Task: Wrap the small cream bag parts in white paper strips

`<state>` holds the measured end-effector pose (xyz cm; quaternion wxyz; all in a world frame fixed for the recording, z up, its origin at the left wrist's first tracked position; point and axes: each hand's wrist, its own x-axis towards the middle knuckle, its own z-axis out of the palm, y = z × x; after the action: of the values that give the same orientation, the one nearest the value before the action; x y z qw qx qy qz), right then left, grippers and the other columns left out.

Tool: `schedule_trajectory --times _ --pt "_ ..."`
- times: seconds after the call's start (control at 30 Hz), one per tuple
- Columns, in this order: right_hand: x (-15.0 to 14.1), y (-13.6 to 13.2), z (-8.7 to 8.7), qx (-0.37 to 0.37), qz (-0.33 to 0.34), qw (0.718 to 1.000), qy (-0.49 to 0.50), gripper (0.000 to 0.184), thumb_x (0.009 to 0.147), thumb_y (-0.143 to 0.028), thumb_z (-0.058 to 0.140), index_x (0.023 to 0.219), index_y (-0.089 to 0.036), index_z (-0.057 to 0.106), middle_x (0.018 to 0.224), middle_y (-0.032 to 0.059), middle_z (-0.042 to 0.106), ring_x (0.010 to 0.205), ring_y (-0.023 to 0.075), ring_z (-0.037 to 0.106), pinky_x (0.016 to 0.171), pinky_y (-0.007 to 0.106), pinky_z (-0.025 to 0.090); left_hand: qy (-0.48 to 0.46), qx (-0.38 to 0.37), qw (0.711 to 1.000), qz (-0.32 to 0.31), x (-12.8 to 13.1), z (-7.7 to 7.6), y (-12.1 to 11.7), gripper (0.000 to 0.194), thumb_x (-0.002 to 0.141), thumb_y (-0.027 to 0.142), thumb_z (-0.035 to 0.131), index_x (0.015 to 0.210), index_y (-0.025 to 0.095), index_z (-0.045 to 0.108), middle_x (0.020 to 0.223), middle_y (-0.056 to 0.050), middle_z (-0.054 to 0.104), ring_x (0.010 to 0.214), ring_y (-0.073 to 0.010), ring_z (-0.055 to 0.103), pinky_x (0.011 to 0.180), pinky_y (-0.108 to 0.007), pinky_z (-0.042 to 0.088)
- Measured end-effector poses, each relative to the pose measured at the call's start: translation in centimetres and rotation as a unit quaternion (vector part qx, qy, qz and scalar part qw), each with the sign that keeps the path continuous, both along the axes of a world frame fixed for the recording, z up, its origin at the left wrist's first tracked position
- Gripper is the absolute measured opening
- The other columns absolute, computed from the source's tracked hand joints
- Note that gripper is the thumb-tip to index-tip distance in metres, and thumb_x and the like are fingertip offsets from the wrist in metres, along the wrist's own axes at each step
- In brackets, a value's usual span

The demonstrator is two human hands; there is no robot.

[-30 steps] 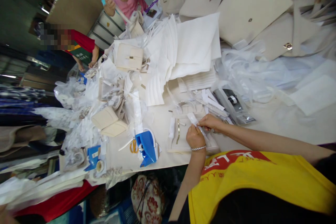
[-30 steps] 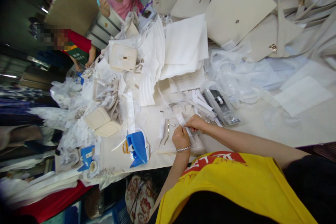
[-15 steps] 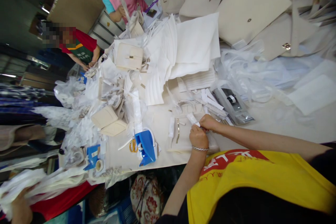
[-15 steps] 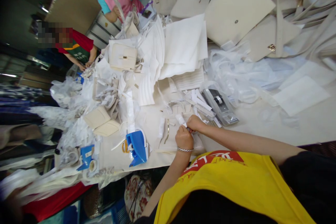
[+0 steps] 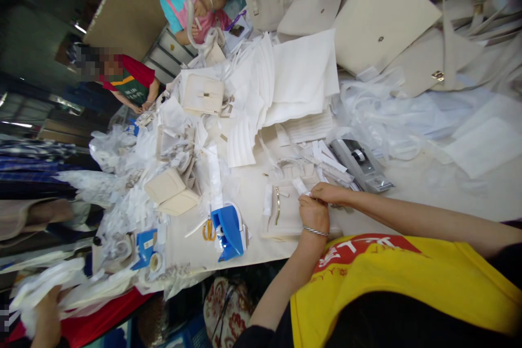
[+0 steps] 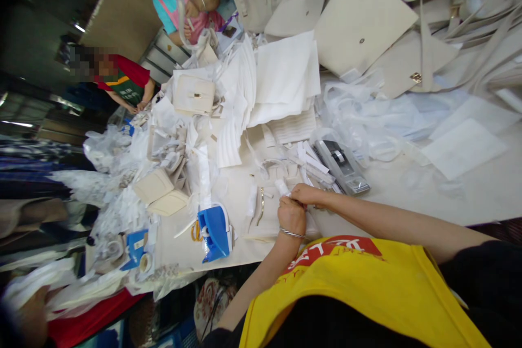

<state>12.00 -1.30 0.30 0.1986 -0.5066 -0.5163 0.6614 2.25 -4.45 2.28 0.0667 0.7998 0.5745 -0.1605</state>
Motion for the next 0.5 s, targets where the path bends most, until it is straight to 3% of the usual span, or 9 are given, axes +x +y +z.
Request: schedule_trajectory --times 0.1,0.2,0.33,0.4,0.5 --pt "-0.2 -0.2 -0.3 -0.005 -0.049 0.999 0.010 0.040 0.074 -0.040 0.042 0.045 -0.014 0.045 0.037 -0.0011 0.042 0.038 0.0079 0.037 0.039 0.019 0.028 0.014 0.023 1.000 -0.014 0.2 0.0 -0.1 0.042 0.082 0.015 0.025 0.112 -0.011 0.040 0.095 -0.033 0.049 0.082 -0.0312 0.053 0.058 -0.034 0.040" --pt "-0.7 -0.5 -1.0 -0.040 -0.139 0.989 0.012 0.038 0.070 -0.035 0.048 0.039 -0.014 0.042 0.032 -0.0020 0.038 0.034 0.0068 0.033 0.036 0.019 0.023 -0.013 0.036 0.999 -0.013 0.1 0.4 -0.3 0.039 0.080 0.008 0.025 0.109 -0.009 0.044 0.099 -0.032 0.049 0.083 -0.0293 0.053 0.059 -0.033 0.041" --pt "-1.4 -1.1 -1.8 -0.073 -0.198 0.977 0.020 0.034 0.072 -0.030 0.045 0.043 -0.014 0.047 0.034 -0.0004 0.044 0.032 0.0070 0.035 0.035 0.019 0.026 -0.176 0.038 0.982 0.060 -1.3 1.0 0.1 0.029 0.079 0.013 0.034 0.098 0.005 0.055 0.090 -0.018 0.056 0.083 -0.0245 0.052 0.069 -0.035 0.042" --pt "-1.6 -1.3 -1.9 -0.084 -0.217 0.972 0.023 0.031 0.072 -0.031 0.045 0.047 -0.013 0.051 0.037 0.0007 0.048 0.031 0.0070 0.035 0.035 0.019 0.027 -0.318 0.014 0.928 0.192 -2.3 0.7 0.8 0.023 0.076 0.019 0.044 0.093 0.012 0.058 0.086 -0.012 0.058 0.082 -0.0201 0.053 0.075 -0.033 0.042" --pt "-1.8 -1.3 -1.7 -0.087 -0.239 0.967 0.017 0.030 0.070 -0.031 0.048 0.048 -0.012 0.053 0.037 0.0011 0.049 0.031 0.0063 0.034 0.034 0.019 0.025 -0.489 -0.105 0.743 0.445 -3.6 -0.5 2.2 0.014 0.067 0.023 0.058 0.079 0.016 0.059 0.071 -0.003 0.059 0.069 -0.0138 0.053 0.071 -0.028 0.043"
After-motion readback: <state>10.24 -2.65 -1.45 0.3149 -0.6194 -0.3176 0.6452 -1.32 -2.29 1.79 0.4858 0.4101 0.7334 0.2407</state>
